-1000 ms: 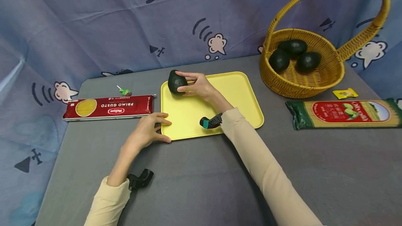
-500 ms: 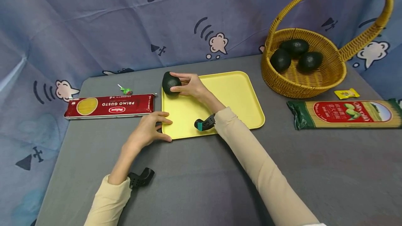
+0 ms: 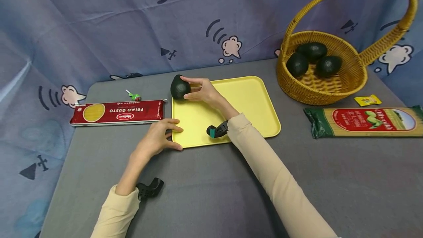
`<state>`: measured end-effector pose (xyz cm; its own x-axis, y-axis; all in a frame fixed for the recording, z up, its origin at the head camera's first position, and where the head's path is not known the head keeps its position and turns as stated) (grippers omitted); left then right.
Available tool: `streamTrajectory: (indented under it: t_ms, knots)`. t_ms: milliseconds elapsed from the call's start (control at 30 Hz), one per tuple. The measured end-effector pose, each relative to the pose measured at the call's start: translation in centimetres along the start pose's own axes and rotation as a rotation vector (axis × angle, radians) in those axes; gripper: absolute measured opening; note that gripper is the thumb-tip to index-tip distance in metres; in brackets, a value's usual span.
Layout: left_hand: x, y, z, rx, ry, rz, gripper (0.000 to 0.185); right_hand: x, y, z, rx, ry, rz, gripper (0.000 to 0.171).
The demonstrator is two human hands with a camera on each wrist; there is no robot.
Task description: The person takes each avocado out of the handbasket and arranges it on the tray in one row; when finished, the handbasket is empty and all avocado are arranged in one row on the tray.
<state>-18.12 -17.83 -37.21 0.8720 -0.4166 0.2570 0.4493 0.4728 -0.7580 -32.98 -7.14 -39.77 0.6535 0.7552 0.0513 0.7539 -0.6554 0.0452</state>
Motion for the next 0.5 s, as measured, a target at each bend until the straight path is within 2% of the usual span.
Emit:
streamTrajectory:
  t_ms: [233, 500]
  knots:
    - [-0.09, 0.26, 0.09, 0.006, 0.013, 0.003, 0.047, -0.11, -0.14, 0.10, 0.050, -0.023, -0.008, 0.064]
    - [0.01, 0.05, 0.00, -0.006, 0.016, 0.017, 0.047, -0.41, -0.16, 0.31, 0.018, -0.001, -0.002, 0.068]
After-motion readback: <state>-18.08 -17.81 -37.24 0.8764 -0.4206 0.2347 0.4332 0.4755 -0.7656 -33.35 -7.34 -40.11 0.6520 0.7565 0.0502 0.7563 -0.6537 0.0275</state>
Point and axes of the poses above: each hand's wrist, its own x-axis away from the middle knuckle, its own y-axis out of the palm, z = x × y, the point moved 7 cm from there along -x, towards the middle knuckle, and after that the axes turned 13 degrees about -z, right-handed, at the moved point
